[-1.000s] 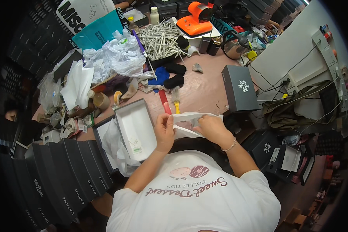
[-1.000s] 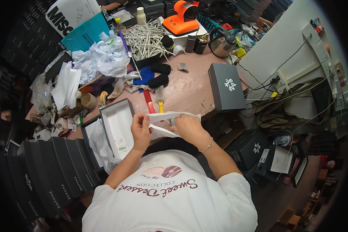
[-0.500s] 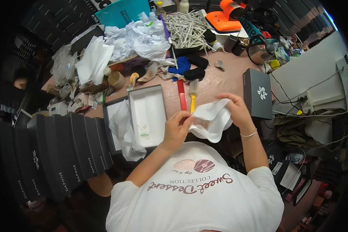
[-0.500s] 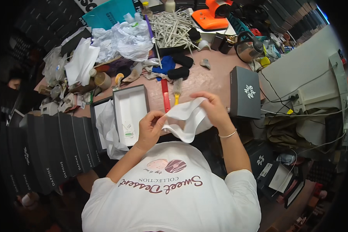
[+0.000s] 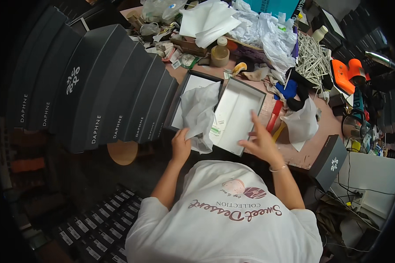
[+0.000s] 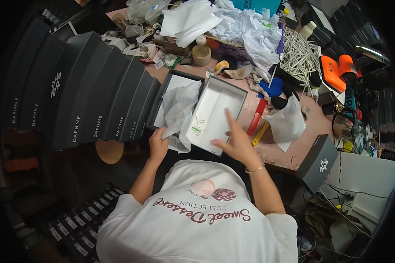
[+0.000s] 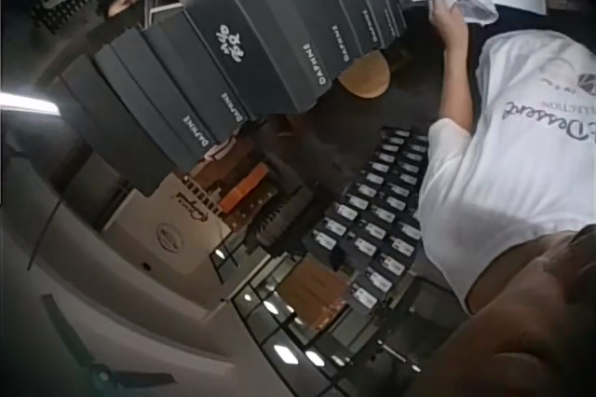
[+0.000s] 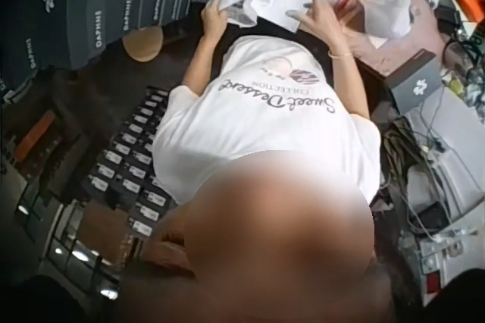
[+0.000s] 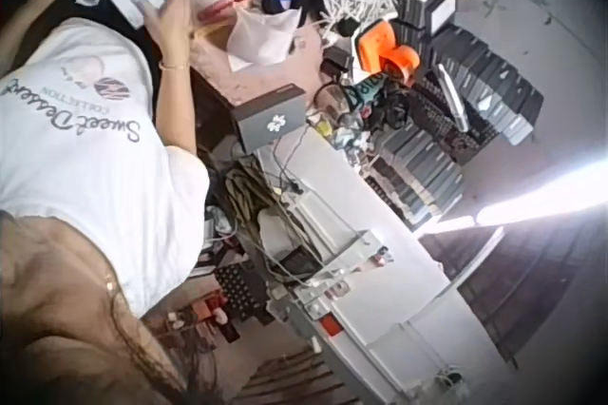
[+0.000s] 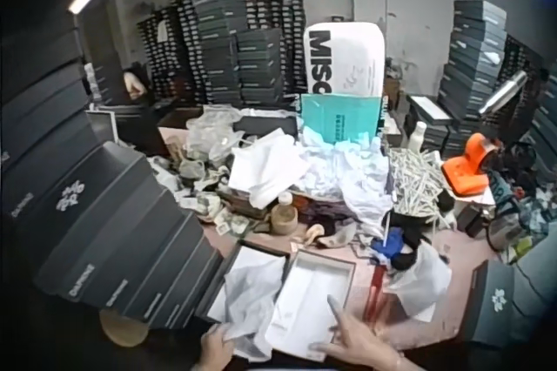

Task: Packing high-heeled shoes into boxes with protective wrapping.

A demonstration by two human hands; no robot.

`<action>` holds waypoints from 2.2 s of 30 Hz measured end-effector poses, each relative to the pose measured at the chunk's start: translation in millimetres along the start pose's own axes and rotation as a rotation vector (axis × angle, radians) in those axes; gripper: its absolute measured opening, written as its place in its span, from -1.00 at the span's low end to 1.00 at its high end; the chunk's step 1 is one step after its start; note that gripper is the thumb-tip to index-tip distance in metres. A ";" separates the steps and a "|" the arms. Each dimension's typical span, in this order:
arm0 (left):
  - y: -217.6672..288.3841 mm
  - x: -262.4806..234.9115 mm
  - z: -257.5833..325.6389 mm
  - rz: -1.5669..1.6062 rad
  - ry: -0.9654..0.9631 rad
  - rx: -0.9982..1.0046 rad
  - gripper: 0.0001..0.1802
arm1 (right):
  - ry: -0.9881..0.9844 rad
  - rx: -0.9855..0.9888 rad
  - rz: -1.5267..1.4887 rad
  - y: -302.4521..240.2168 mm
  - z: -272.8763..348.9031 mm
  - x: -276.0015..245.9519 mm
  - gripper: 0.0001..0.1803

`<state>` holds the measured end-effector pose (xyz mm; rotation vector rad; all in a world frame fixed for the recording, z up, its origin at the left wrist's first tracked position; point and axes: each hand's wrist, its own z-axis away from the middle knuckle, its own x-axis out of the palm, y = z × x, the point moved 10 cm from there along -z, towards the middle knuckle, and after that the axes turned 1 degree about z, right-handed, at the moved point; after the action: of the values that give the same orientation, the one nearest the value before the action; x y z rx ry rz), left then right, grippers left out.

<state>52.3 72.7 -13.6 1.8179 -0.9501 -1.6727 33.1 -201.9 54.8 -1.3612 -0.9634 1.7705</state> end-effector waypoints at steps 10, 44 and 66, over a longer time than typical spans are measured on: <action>-51.9 -12.9 -7.3 1.345 -0.047 -0.653 -0.17 | -0.002 -0.310 -0.172 -107.9 -145.8 77.6 -0.72; 17.5 241.6 -78.6 0.307 -0.853 -0.051 -0.63 | 0.805 0.034 -1.128 72.5 96.6 -65.0 -0.34; 35.9 187.2 -61.5 0.739 -0.547 -0.501 -0.52 | 0.256 0.050 0.335 51.3 -18.6 67.9 -0.28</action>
<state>108.3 -99.3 -99.6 0.5699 -1.0985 -1.6984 32.8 -165.4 -24.3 -1.7446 -0.5738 1.7847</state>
